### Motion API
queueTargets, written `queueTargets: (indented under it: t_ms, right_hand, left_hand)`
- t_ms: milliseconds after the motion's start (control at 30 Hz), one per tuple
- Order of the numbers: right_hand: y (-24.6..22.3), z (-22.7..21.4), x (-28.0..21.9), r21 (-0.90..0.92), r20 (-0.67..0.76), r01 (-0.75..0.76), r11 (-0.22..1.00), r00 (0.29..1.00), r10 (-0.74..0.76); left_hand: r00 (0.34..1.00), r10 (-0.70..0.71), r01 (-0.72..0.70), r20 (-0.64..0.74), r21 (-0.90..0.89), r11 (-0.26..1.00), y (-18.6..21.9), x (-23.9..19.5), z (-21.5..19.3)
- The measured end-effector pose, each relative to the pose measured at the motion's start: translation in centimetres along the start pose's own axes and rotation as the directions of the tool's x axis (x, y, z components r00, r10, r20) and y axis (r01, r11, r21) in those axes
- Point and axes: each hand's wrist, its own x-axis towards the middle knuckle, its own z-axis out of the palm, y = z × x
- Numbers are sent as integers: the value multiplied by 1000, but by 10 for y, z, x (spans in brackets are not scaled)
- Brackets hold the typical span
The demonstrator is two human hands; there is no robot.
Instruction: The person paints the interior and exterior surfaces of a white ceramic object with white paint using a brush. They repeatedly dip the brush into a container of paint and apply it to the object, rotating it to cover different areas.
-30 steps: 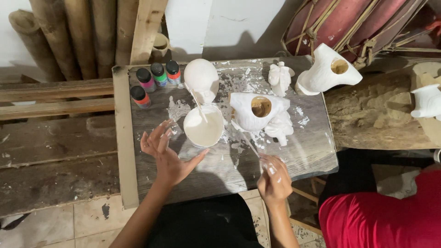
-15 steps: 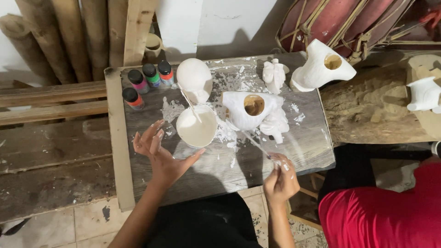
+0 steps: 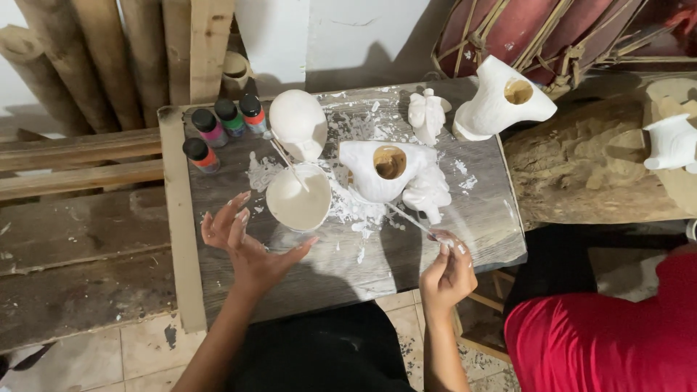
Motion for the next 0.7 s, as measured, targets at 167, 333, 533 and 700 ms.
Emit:
queueTargets:
  t_ms: [167,333,533,700]
  right_hand:
    - [39,-13,-16,11,-23,17,1000,1000,-17]
    - [-5,3,14,35,3,48,998,999,-48]
    - [0,0,11,45,41,66,997,997,-68]
    - [24,-5,20,42,13,2,999,1000,-3]
  left_hand:
    - [1000,0,0,-11,17,1000,5,-1,2]
    - [1000,-9,10,-24,17,1000,18,6,2]
    - [1000,-8,9,-13,73,997,30,12,6]
    - [999,16,-13,-36,67,998,34,12,9]
